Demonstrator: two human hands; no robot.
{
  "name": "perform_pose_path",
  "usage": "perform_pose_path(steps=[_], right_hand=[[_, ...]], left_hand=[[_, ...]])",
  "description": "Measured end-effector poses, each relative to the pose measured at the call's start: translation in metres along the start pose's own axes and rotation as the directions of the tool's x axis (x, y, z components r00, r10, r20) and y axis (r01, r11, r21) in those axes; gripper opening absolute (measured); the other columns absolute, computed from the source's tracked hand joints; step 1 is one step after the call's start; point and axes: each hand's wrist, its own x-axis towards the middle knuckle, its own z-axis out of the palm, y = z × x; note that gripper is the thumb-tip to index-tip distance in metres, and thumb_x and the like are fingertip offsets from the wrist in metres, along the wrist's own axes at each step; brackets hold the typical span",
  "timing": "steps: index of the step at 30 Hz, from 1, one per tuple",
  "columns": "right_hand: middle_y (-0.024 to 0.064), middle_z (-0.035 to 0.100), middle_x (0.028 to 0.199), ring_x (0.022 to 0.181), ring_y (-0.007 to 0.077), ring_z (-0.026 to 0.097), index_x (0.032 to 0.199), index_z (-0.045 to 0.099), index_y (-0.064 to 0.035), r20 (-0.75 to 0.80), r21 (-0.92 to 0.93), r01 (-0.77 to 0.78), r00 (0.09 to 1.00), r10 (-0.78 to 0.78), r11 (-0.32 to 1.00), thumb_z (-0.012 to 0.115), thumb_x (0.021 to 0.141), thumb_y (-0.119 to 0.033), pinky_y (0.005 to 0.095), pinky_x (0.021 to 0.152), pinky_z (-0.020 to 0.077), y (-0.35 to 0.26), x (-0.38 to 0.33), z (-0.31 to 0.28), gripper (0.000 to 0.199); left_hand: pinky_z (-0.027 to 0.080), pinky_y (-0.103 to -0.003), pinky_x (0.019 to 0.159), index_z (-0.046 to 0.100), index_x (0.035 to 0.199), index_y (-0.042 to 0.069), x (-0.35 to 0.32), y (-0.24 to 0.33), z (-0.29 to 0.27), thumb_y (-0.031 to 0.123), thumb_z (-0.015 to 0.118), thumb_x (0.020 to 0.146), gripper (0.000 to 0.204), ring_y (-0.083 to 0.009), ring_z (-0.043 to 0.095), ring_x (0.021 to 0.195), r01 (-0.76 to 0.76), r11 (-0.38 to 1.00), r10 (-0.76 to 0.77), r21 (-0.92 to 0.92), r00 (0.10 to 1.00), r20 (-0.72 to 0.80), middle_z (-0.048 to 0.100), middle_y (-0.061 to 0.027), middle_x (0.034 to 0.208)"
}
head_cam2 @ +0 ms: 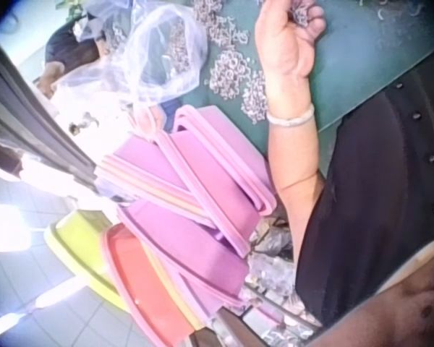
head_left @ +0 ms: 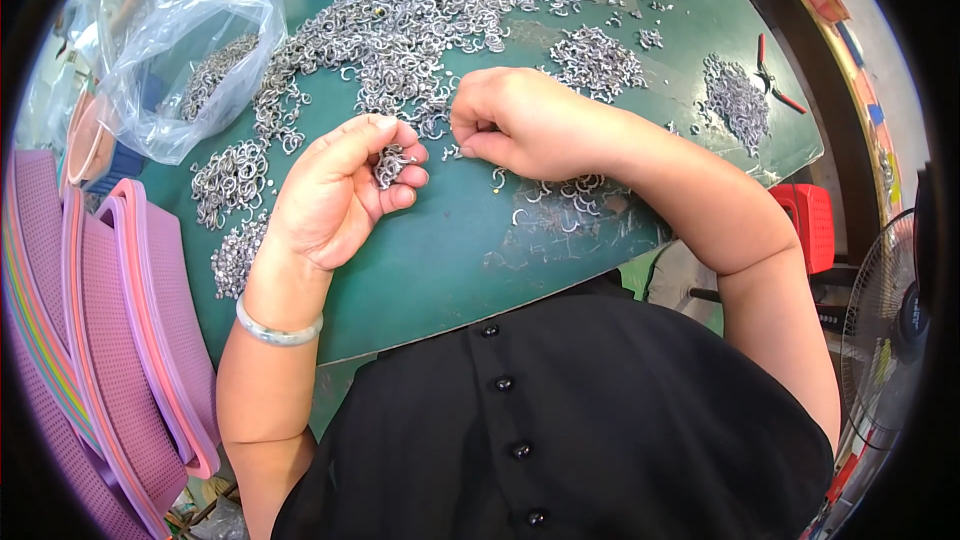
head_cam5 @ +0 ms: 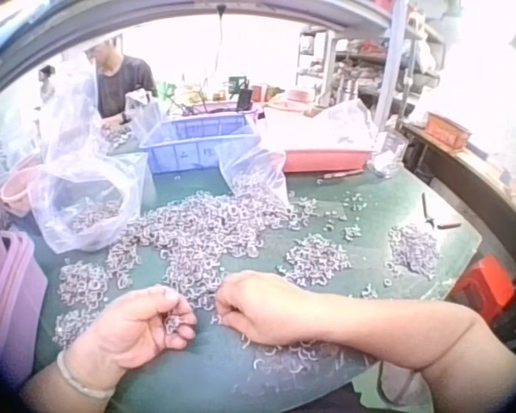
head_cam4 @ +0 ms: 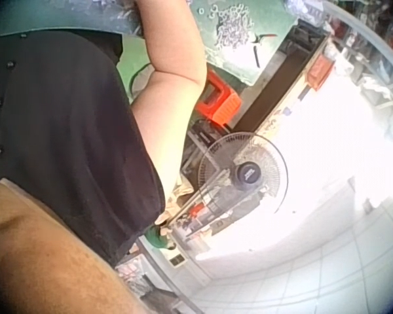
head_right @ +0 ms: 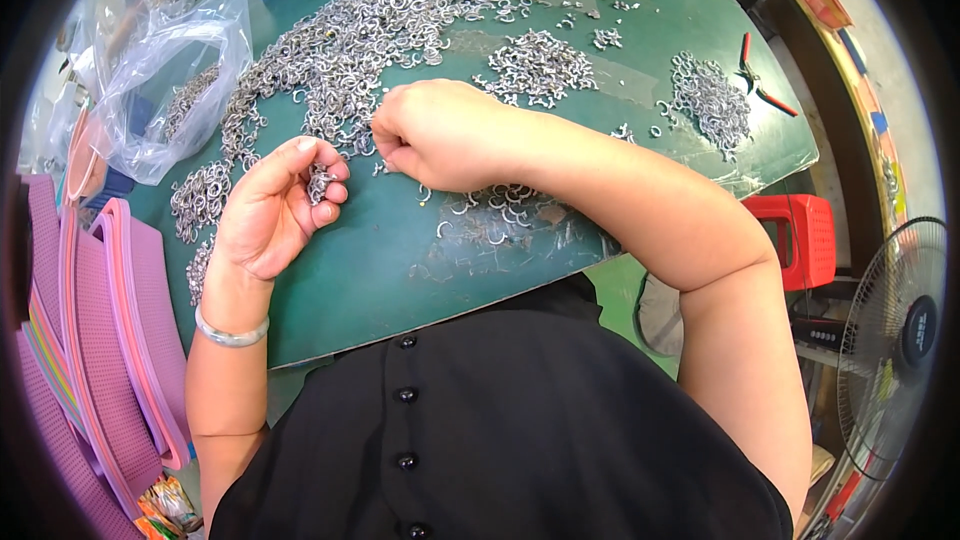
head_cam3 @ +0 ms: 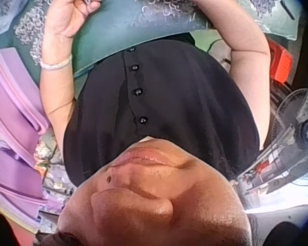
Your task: The person assembles small metal rings and links by hand at a workstation, picking individual pieces from a pile and joining them together.
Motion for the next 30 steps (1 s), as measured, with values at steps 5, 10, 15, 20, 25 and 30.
perform_pose_path(steps=[5,10,15,20,25,30], right_hand=[[0.0063,0.055,0.078,0.074,0.0212,0.056,0.081,0.057,-0.0022,-0.143,0.166,0.13,0.984,-0.107,0.978,0.06,0.076,-0.006,0.0315,0.062,0.0454,-0.007,0.002,-0.001,0.007],[0.0067,0.056,0.079,0.075,0.0208,0.056,0.082,0.059,-0.0016,-0.181,0.234,0.207,0.969,-0.166,0.95,0.059,0.078,-0.005,0.0303,0.066,0.0459,-0.009,0.001,0.001,0.006],[0.0078,0.058,0.08,0.075,0.0215,0.057,0.085,0.061,-0.0007,-0.185,0.198,0.251,0.959,-0.215,0.948,0.059,0.08,-0.004,0.0305,0.067,0.046,-0.004,0.0,-0.01,0.006],[0.0097,0.058,0.078,0.075,0.0269,0.058,0.081,0.062,-0.0039,0.09,0.125,0.124,0.987,-0.135,0.984,0.061,0.073,-0.008,0.0353,0.066,0.0468,0.01,-0.016,-0.021,0.009],[0.0094,0.057,0.075,0.081,0.0284,0.056,0.076,0.06,-0.0046,0.129,-0.027,0.119,0.985,-0.115,0.993,0.061,0.072,-0.009,0.0379,0.072,0.0455,0.01,-0.016,-0.014,0.006],[0.0106,0.058,0.077,0.081,0.0297,0.056,0.075,0.058,-0.0033,0.132,-0.095,0.075,0.989,-0.062,0.993,0.058,0.076,-0.011,0.039,0.072,0.0454,0.006,-0.016,-0.016,0.008]], left_hand=[[0.052,-0.027,0.063,0.054,0.102,-0.003,0.001,-0.001,0.006,0.02,0.043,0.094,0.027,-0.0193,0.059,0.075,0.035,0.999,-0.035,0.0,0.998,0.049,0.058,-0.0118,0.088],[0.053,-0.029,0.065,0.054,0.103,-0.002,0.001,-0.003,0.007,0.022,0.041,0.095,0.029,-0.021,0.061,0.076,0.087,0.996,-0.083,-0.03,0.99,0.118,0.06,-0.0132,0.09],[0.047,-0.022,0.056,0.054,0.099,0.001,-0.001,-0.002,0.004,0.022,0.048,0.093,0.023,-0.0157,0.056,0.069,0.103,0.995,-0.1,-0.01,0.987,0.125,0.057,-0.0082,0.083],[0.041,-0.02,0.051,0.054,0.096,0.002,-0.001,-0.001,0.003,0.018,0.053,0.089,0.018,-0.0109,0.05,0.063,0.072,0.997,-0.073,0.014,0.995,0.074,0.053,-0.0044,0.077],[0.039,-0.019,0.05,0.053,0.097,0.001,-0.002,0.002,0.004,0.015,0.052,0.088,0.016,-0.0095,0.047,0.061,0.086,0.996,-0.085,-0.007,0.994,0.062,0.051,-0.0034,0.076],[0.042,-0.021,0.053,0.058,0.095,0.0,-0.002,0.002,0.001,0.011,0.053,0.086,0.014,-0.0093,0.051,0.062,0.073,0.996,-0.069,-0.052,0.995,0.069,0.054,-0.0023,0.074]])
